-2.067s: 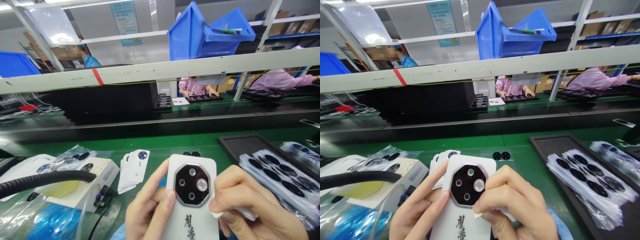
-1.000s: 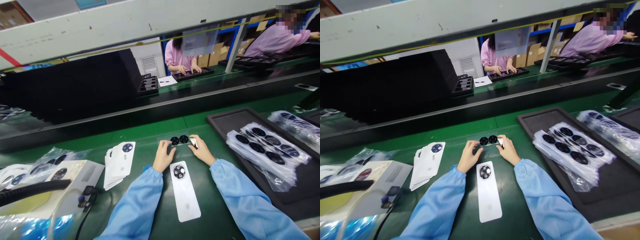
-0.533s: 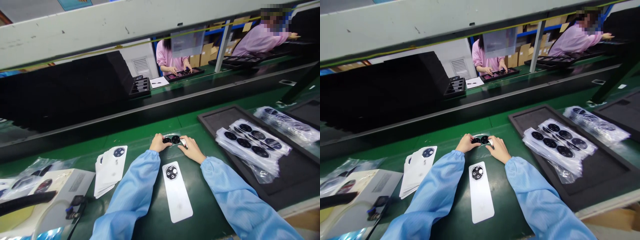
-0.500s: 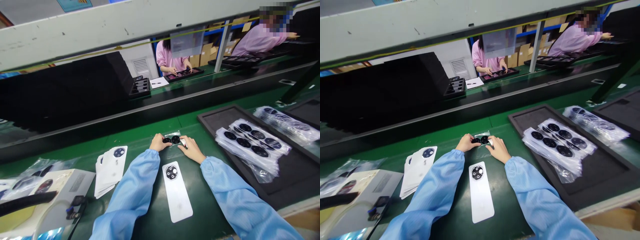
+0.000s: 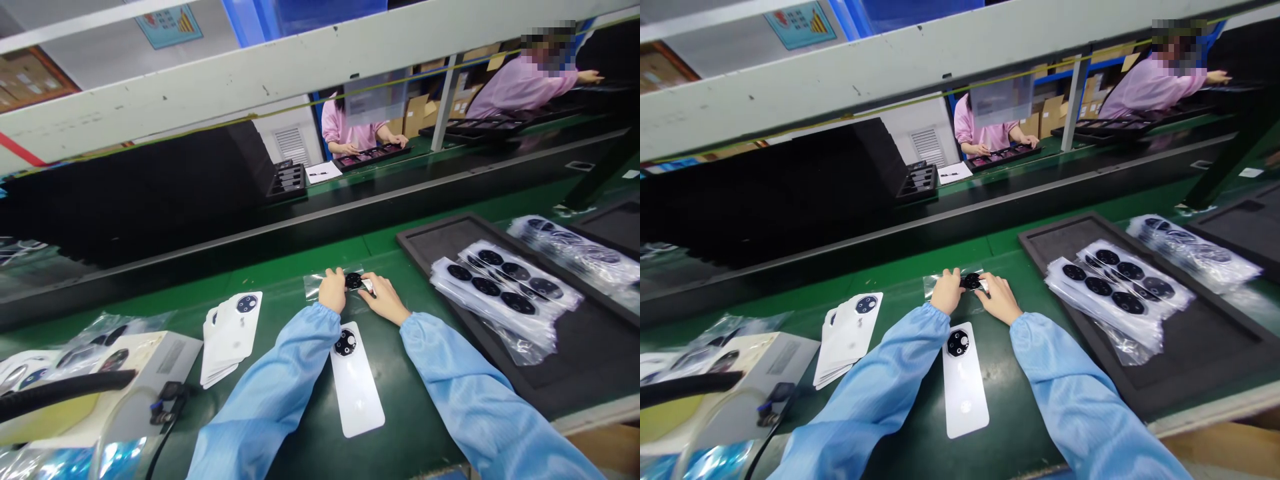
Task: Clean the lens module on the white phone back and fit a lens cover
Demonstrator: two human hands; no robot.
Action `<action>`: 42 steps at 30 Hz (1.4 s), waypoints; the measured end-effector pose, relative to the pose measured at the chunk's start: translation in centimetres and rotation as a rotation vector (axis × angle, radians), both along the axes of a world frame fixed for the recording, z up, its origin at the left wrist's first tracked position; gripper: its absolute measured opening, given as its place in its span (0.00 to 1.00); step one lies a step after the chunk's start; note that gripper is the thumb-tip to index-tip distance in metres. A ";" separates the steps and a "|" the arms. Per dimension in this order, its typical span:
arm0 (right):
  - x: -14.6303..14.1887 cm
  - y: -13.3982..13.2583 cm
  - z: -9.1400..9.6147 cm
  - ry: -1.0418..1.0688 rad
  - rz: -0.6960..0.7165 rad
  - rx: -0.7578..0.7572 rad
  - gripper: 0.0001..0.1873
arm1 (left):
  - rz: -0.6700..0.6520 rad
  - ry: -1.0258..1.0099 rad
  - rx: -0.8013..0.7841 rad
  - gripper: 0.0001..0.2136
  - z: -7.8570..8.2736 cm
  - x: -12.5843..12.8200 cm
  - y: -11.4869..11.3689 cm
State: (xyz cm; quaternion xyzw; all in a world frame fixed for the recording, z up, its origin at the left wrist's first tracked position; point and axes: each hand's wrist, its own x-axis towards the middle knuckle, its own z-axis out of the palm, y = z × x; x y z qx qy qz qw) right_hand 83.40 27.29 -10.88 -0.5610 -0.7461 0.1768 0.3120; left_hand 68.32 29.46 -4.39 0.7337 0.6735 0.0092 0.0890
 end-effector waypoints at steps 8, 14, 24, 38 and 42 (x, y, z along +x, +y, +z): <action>0.0 0.2 -0.4 -0.014 -0.011 0.019 0.16 | -0.026 -0.143 0.024 0.15 -1.3 -0.1 -1.0; 0.1 0.4 -0.8 -0.016 0.001 0.032 0.17 | 0.009 -0.441 0.084 0.18 -2.7 -1.8 -1.7; 0.2 0.5 -1.0 -0.011 -0.004 0.040 0.16 | 0.178 -1.420 -0.068 0.17 -2.2 -6.3 -1.2; 0.4 0.5 -0.9 0.077 -0.003 0.008 0.14 | 0.196 -2.001 -0.316 0.21 -2.4 -10.2 -6.1; 0.5 0.0 0.1 0.149 -0.012 -0.007 0.15 | 0.136 -1.935 -0.308 0.24 -2.5 -11.2 -6.7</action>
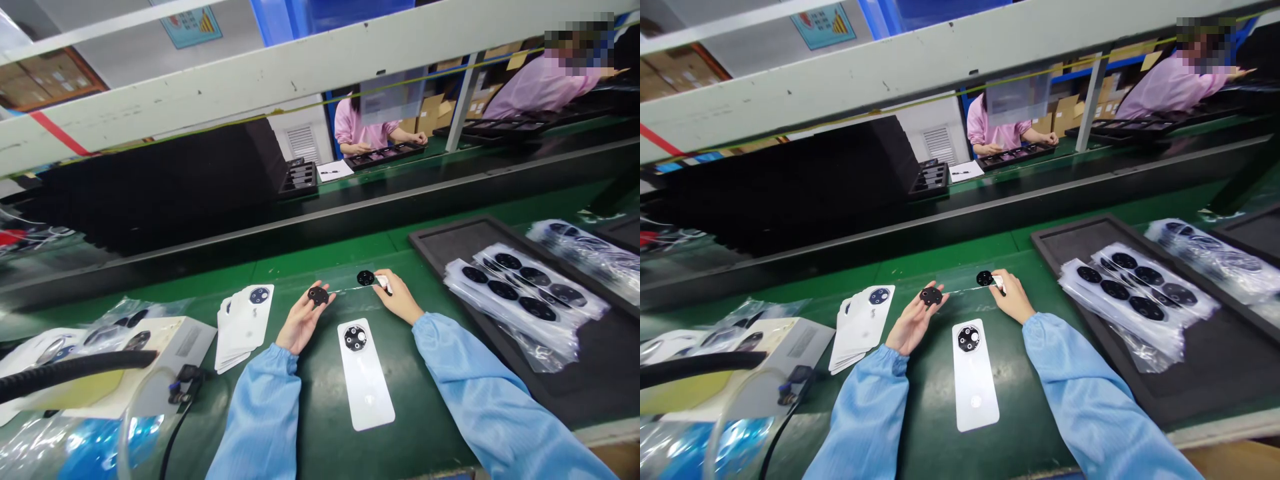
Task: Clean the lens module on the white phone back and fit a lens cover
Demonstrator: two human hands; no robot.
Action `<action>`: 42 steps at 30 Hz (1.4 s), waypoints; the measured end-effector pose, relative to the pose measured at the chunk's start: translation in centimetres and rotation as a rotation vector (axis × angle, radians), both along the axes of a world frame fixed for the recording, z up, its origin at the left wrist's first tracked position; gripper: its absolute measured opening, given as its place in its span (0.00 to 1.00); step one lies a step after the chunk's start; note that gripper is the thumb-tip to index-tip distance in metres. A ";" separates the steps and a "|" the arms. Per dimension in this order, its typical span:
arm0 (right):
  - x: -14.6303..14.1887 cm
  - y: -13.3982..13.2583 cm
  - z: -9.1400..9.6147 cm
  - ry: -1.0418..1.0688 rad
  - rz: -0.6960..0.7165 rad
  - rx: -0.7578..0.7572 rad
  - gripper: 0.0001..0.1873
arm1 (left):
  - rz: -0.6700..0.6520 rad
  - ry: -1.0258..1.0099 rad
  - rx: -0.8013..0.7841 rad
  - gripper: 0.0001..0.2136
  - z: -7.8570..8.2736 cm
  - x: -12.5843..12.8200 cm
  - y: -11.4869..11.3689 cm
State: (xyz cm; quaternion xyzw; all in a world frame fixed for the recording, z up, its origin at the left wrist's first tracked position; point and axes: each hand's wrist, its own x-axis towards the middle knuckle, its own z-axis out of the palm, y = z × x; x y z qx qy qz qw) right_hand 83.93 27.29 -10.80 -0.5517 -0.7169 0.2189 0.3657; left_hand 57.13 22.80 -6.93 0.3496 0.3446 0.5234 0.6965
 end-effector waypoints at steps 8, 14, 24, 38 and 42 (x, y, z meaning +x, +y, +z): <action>0.5 -6.1 2.6 -0.024 0.247 -0.131 0.27 | -0.004 0.342 0.120 0.21 -0.3 0.1 -1.5; 0.2 -8.3 2.5 -0.241 0.434 -0.107 0.49 | -0.045 0.713 0.267 0.22 -0.2 1.6 -3.5; -0.6 -8.2 2.8 -0.475 0.519 0.030 0.44 | -0.198 1.227 0.739 0.24 -1.8 3.1 -5.0; -0.6 -8.0 2.8 -0.476 0.530 0.016 0.43 | -0.117 1.290 0.732 0.29 -1.7 4.0 -5.7; -0.6 -8.0 2.8 -0.476 0.531 0.027 0.42 | -0.110 1.306 0.726 0.28 -1.6 4.1 -5.8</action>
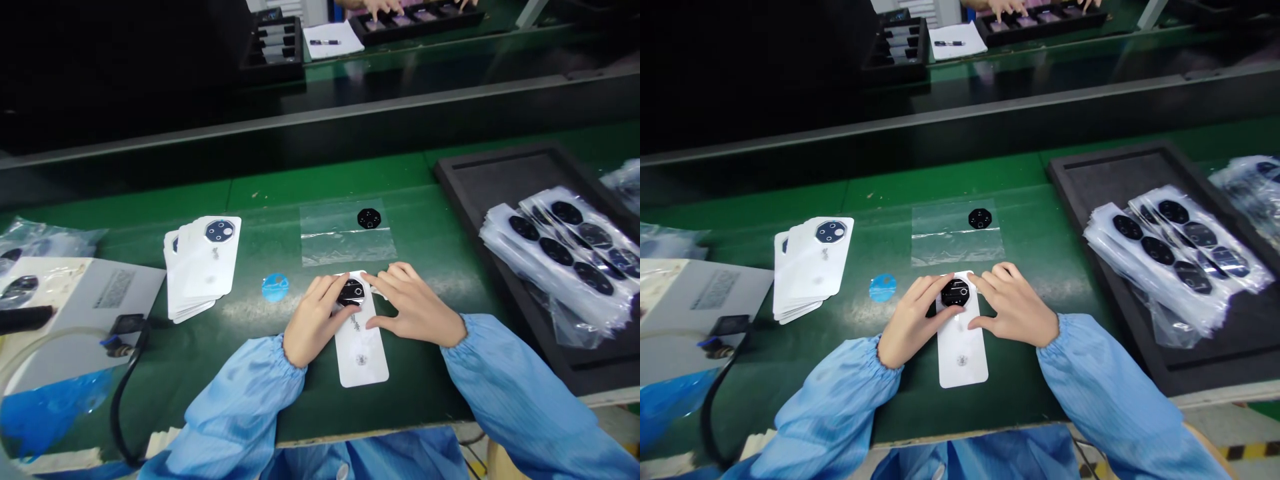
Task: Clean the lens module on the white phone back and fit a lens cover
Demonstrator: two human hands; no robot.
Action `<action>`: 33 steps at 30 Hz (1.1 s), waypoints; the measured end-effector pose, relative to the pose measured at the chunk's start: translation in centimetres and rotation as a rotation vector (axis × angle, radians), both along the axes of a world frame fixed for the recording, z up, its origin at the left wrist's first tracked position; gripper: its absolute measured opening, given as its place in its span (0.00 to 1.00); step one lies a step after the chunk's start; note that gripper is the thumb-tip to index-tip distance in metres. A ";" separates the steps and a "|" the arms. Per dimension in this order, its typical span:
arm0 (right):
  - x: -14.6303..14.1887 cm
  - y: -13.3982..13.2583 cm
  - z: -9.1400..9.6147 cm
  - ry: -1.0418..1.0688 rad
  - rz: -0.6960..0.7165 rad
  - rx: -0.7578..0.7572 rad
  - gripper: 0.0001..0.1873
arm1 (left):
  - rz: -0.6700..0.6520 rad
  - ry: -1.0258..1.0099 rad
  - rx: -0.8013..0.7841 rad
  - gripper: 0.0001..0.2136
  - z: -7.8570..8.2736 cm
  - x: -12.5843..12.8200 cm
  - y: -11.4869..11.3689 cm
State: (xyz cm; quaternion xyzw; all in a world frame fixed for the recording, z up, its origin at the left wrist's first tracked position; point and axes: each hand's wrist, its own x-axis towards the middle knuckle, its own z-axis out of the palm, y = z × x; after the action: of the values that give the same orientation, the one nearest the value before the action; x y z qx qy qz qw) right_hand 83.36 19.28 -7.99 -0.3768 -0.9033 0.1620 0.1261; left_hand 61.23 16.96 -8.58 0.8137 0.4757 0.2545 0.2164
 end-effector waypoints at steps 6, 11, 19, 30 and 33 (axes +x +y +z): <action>0.0 0.0 0.1 -0.011 0.007 0.003 0.43 | -0.001 0.008 -0.005 0.25 0.1 0.1 0.1; 0.0 0.0 0.0 -0.002 0.005 0.000 0.41 | -0.025 0.017 -0.023 0.24 0.2 0.0 0.2; 0.0 0.0 0.0 0.001 0.002 0.011 0.41 | 0.023 0.075 -0.026 0.23 0.7 0.6 -0.2; -0.1 -0.1 0.2 -0.001 0.010 0.003 0.39 | 0.072 0.096 0.000 0.21 0.8 1.1 -0.4; -0.2 -0.1 0.3 -0.009 0.011 -0.001 0.40 | 0.062 0.097 0.011 0.21 0.7 1.1 -0.3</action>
State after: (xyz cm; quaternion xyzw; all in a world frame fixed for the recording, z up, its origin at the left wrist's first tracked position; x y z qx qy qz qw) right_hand 83.20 19.14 -7.65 -0.3728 -0.9058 0.1612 0.1208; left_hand 62.32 16.68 -7.87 0.8112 0.5091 0.2239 0.1806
